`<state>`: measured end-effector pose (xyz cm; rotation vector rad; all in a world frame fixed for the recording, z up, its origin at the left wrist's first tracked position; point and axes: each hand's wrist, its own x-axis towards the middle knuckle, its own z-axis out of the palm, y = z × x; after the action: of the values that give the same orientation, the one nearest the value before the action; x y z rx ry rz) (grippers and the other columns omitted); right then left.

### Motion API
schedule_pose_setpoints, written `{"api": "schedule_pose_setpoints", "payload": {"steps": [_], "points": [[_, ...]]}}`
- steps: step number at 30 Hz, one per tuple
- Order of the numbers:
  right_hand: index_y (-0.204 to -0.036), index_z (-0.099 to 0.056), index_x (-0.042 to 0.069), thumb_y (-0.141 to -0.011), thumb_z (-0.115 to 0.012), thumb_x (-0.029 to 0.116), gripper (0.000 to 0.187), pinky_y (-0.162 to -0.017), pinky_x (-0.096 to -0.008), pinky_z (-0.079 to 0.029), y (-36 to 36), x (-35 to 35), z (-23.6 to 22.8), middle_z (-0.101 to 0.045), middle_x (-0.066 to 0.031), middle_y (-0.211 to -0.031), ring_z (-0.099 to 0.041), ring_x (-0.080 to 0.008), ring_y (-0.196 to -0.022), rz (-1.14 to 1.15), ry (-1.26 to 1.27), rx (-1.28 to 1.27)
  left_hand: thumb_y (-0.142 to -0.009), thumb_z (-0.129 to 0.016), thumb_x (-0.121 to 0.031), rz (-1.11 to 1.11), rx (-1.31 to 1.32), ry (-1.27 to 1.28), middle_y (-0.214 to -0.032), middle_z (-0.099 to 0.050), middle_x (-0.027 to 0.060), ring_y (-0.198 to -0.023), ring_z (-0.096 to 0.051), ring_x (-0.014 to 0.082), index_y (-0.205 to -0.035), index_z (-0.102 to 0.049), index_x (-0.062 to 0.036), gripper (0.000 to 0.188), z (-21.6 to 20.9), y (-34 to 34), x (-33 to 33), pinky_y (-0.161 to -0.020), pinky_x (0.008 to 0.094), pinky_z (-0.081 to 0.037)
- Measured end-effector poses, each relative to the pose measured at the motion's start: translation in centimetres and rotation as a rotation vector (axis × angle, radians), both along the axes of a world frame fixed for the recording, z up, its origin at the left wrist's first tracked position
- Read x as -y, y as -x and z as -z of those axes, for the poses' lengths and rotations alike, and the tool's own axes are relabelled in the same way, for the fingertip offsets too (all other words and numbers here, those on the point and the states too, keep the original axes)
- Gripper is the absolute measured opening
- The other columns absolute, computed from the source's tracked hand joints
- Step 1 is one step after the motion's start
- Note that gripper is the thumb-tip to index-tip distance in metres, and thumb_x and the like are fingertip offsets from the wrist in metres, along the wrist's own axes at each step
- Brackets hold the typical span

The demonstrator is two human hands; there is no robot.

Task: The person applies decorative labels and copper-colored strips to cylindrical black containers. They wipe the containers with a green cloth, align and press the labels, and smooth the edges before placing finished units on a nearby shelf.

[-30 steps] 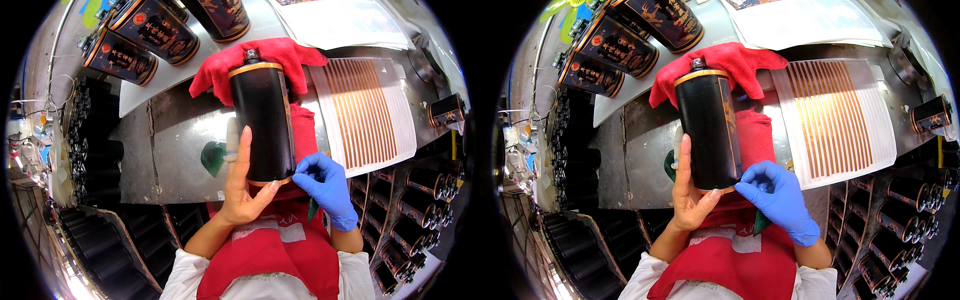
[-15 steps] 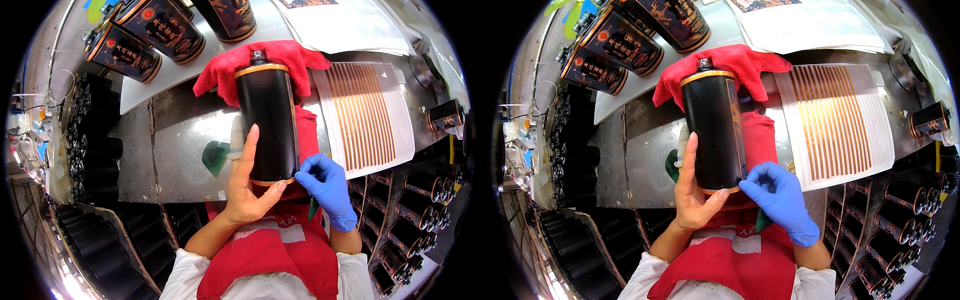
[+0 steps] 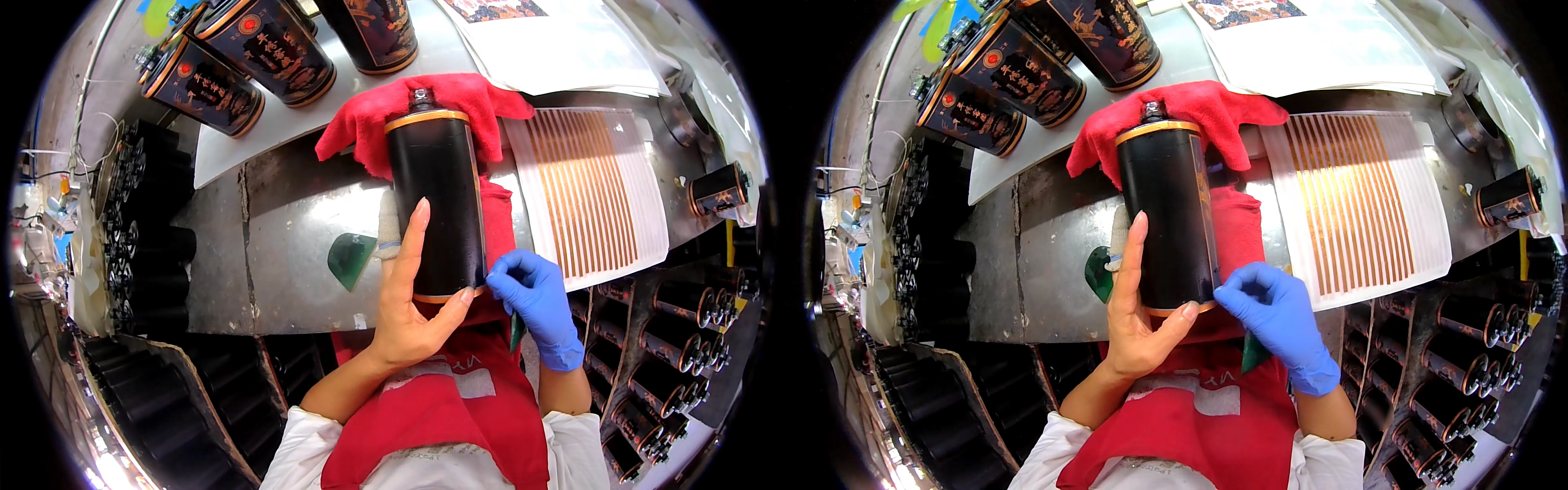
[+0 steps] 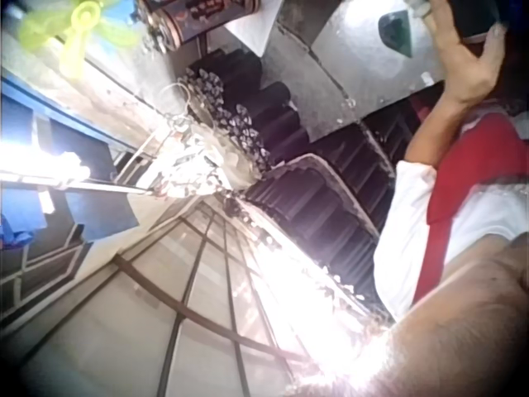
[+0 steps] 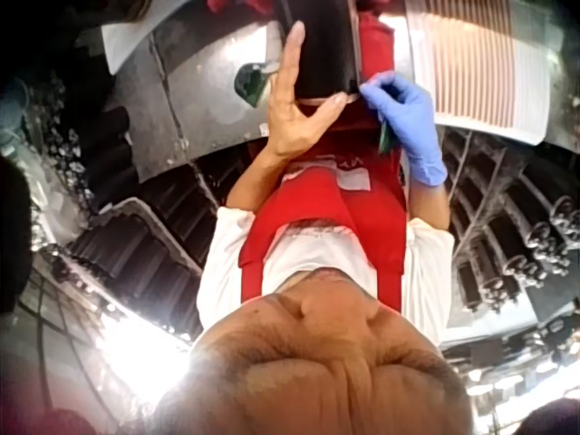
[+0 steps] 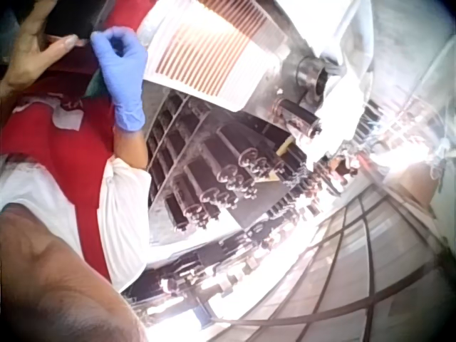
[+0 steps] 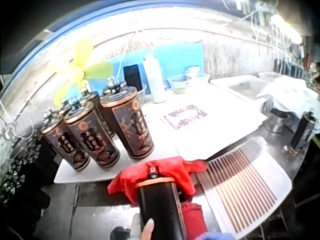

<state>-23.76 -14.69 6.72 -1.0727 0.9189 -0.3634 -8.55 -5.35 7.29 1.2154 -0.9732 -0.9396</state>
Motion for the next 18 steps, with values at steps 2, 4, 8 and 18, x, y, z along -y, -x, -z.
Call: {"api": "schedule_pose_setpoints", "payload": {"steps": [2, 4, 8, 18], "points": [[-0.083, -0.06, 0.004, -0.083, -0.065, 0.012, 0.01, -0.047, -0.0179, -0.038, 0.5, 1.1, 0.4, -0.055, 0.002, -0.067, -0.048, -0.0033, -0.054, 0.125, -0.003, -0.069, -0.072, -0.063, 0.006, -0.001, 0.084, -0.005, -0.14, -0.029, 0.0157, -0.118, -0.046, 0.0224, -0.145, -0.008, -0.0042, 0.092, -0.2, 0.0, 0.1, -0.093, 0.0346, -0.046], [-0.089, -0.057, 0.005, -0.087, -0.06, 0.027, 0.022, -0.043, -0.0185, -0.036, 2.0, 3.0, 2.7, -0.053, 0.0017, -0.067, -0.047, -0.0065, -0.05, 0.393, -0.265, 0.329, -0.072, -0.067, 0.004, 0.018, 0.177, -0.013, -0.14, -0.029, 0.016, -0.121, -0.044, 0.0238, -0.145, -0.008, -0.0039, 0.094, -0.4, -0.2, 0.0, -0.095, 0.0336, -0.043], [-0.114, -0.053, 0.004, -0.089, -0.056, 0.028, 0.035, -0.06, -0.0227, -0.048, 5.2, 4.0, 1.8, -0.056, -0.0002, -0.089, -0.054, -0.009, -0.069, 0.509, -0.25, 0.191, -0.067, -0.077, -0.004, 0.024, 0.448, 0.029, -0.138, -0.031, 0.0188, -0.125, -0.039, 0.0278, -0.145, -0.012, -0.0033, 0.102, -1.2, -1.1, 0.0, -0.099, 0.0331, -0.036], [-0.108, -0.055, 0.007, -0.081, -0.062, 0.01, 0.028, -0.074, -0.0303, -0.05, -1.3, -5.4, -5.4, -0.062, -0.0124, -0.094, -0.063, -0.0205, -0.082, 0.075, 0.767, -0.255, -0.066, -0.079, -0.007, -0.022, 0.522, 0.124, -0.136, -0.034, 0.0223, -0.12, -0.044, 0.0294, -0.144, -0.02, -0.0038, 0.098, 1.2, -1.4, 0.2, -0.098, 0.0334, -0.035]]}}
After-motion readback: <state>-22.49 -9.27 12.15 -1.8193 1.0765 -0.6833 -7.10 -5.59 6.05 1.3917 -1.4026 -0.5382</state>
